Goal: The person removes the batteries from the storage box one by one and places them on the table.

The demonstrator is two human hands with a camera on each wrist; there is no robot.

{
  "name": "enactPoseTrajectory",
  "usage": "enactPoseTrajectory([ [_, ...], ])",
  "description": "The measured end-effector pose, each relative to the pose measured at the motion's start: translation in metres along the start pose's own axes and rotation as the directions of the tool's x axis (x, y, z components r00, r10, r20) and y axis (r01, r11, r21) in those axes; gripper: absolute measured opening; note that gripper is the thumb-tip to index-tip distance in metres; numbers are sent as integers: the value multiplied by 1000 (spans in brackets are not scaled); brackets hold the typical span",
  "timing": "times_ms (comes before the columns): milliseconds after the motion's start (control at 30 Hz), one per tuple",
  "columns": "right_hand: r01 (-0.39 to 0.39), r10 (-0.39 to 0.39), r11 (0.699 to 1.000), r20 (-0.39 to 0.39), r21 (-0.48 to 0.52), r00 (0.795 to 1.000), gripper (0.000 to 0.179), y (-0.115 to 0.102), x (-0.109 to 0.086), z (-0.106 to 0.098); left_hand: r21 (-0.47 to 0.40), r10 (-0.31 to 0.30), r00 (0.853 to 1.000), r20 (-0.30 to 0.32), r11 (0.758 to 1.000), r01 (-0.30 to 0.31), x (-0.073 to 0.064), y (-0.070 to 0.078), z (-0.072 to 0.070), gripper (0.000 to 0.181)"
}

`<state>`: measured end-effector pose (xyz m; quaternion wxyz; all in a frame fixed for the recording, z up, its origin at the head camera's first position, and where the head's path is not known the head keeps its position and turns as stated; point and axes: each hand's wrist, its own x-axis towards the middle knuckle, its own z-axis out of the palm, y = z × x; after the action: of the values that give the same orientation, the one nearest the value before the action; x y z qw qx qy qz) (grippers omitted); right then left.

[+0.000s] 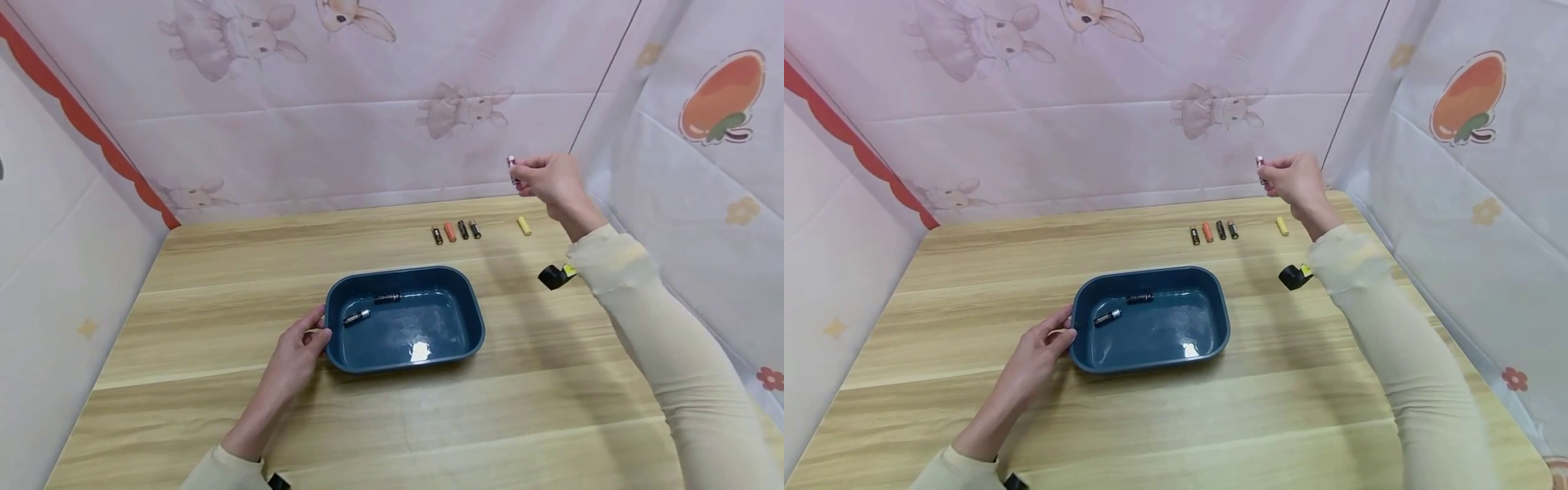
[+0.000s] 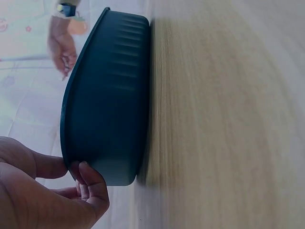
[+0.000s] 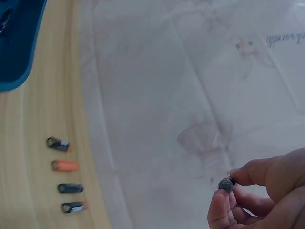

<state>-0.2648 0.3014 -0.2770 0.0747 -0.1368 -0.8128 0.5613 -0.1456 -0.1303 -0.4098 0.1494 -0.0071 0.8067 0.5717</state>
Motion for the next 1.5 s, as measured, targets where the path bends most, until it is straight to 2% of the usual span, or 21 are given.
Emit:
enactPoseTrajectory([
  [133, -17, 17, 998, -7, -58, 1000, 28, 27, 13, 8, -1, 4, 1000, -3, 1000, -4, 0, -1, 0, 51],
  [400, -31, 31, 999, 3, -39, 1000, 29, 72, 30, 26, 15, -5, 1000, -10, 1000, 5, 4, -3, 2, 51],
  [567, -89, 90, 993, 3, -71, 996, 34, 90, 36, 35, 8, 6, 1000, -19, 1000, -6, 3, -2, 3, 50],
  [667, -124, 125, 986, 4, -109, 992, 34, 98, 39, 39, 5, 14, 1000, -19, 1000, -14, 2, -2, 3, 50],
  [900, -146, 148, 966, -5, -214, 989, 29, 117, 51, 45, 9, -3, 1000, -22, 1000, 3, 3, -2, 5, 50],
  [1133, -173, 179, 966, 11, -193, 984, 28, 127, 58, 52, 29, -10, 1000, -25, 1000, 11, 3, -2, 5, 51],
  [1333, -145, 152, 951, 4, -271, 988, 27, 130, 62, 57, 40, -3, 1000, -27, 999, 4, 3, -2, 5, 51],
  [1500, -107, 115, 922, -1, -372, 993, 26, 130, 61, 61, 48, -8, 999, -35, 999, 10, 3, -2, 6, 51],
])
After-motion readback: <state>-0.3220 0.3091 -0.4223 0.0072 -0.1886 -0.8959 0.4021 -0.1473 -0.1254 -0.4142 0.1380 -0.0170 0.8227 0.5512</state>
